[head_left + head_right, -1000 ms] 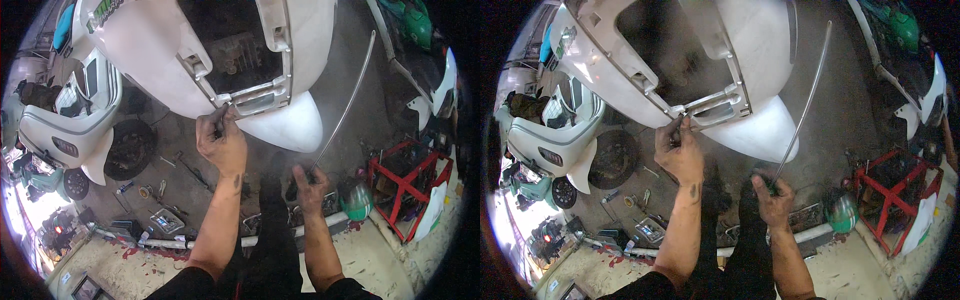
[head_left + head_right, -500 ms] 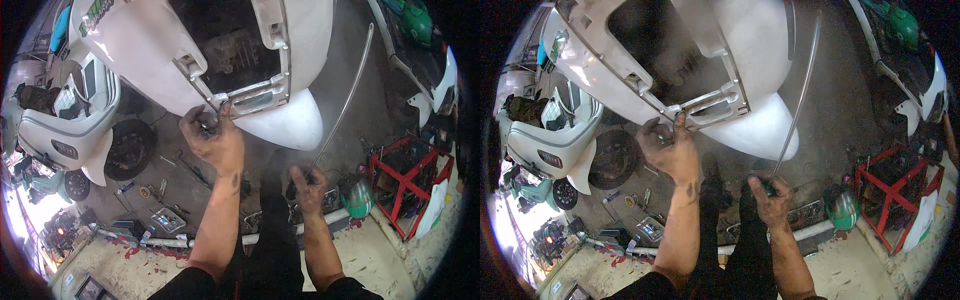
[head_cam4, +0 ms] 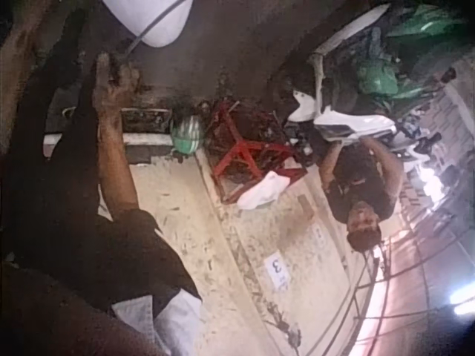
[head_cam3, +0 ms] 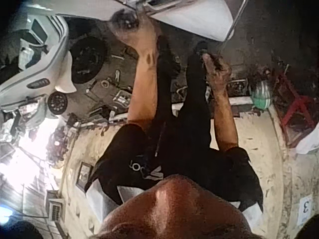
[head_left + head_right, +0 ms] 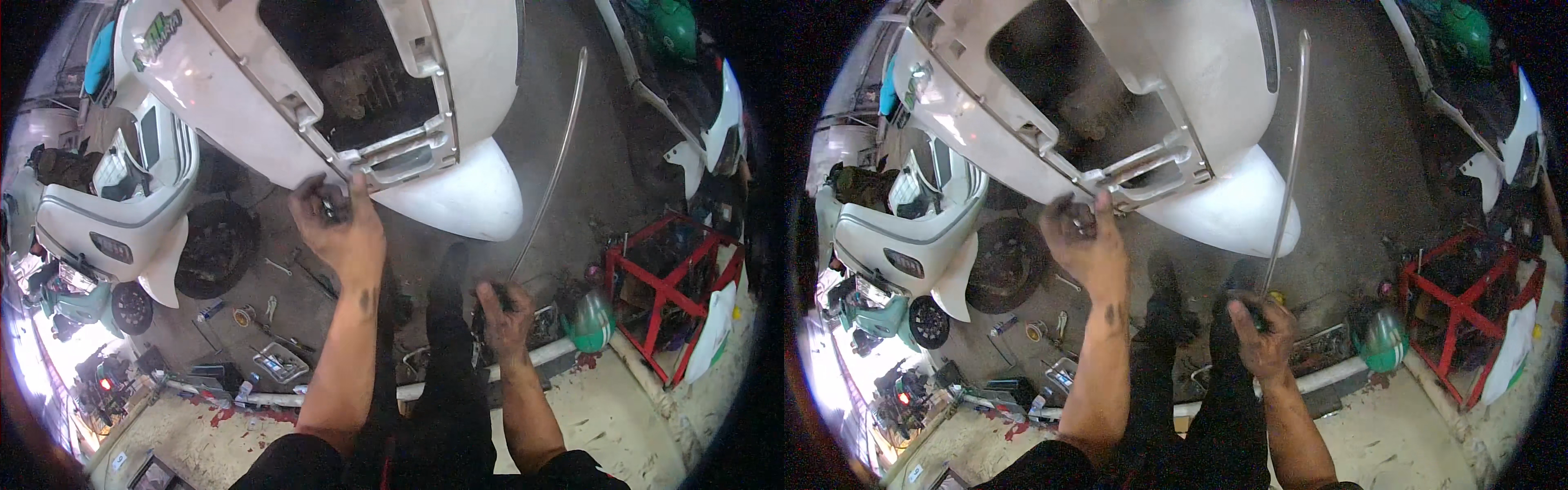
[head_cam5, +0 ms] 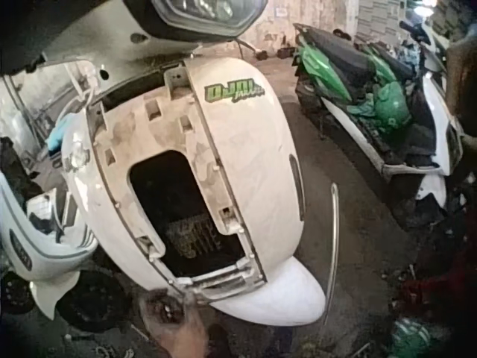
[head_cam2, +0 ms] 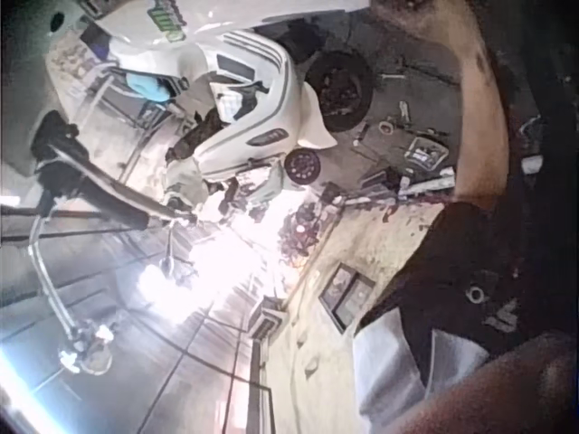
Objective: The person unfastens bolts from a scooter body using a screwdriver, tests the scooter dashboard by hand, and then continues unscrewing bolts from the inner scooter panel using the screwdriver.
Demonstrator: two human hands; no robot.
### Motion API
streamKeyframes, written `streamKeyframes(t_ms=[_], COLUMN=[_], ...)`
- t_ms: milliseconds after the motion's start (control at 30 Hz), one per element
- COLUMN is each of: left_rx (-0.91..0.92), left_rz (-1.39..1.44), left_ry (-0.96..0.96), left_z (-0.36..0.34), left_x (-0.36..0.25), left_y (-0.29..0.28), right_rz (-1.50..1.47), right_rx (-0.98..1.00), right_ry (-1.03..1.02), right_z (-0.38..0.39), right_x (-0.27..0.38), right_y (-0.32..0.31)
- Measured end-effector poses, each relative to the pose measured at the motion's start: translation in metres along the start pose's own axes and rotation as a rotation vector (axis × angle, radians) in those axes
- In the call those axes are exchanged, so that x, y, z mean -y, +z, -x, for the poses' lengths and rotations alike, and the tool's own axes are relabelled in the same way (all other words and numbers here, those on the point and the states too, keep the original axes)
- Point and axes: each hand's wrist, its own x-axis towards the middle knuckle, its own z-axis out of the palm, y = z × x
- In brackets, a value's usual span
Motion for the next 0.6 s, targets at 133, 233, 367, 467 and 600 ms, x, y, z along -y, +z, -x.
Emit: streamKeyframes(t_ms=[133,233,367,467,600], left_rx=[0.333,0.551,0.642,0.683,0.688], left_rz=[0.658,0.522,0.570,0.612,0.675], left_ry=[-0.705,-0.873,-1.051,-1.036,-1.002], left_z=[0.031,0.051,0.060,0.059,0.050], left_x=[0.003,0.014,0.032,0.042,0.043], left_y=[-0.047,-0.061,-0.070,-0.069,-0.057], right_rz=[-0.096,-0.120,-0.052,-0.014,0.288], right_rx=[-0.065,-0.046,0.145,0.308,0.467], right_ry=[0.026,0.161,0.361,0.363,0.321], right_z=[0.032,0.070,0.107,0.121,0.130], right_x=[-0.015,-0.025,-0.034,-0.031,-0.014], right_y=[-0.004,-0.016,-0.052,-0.074,-0.093])
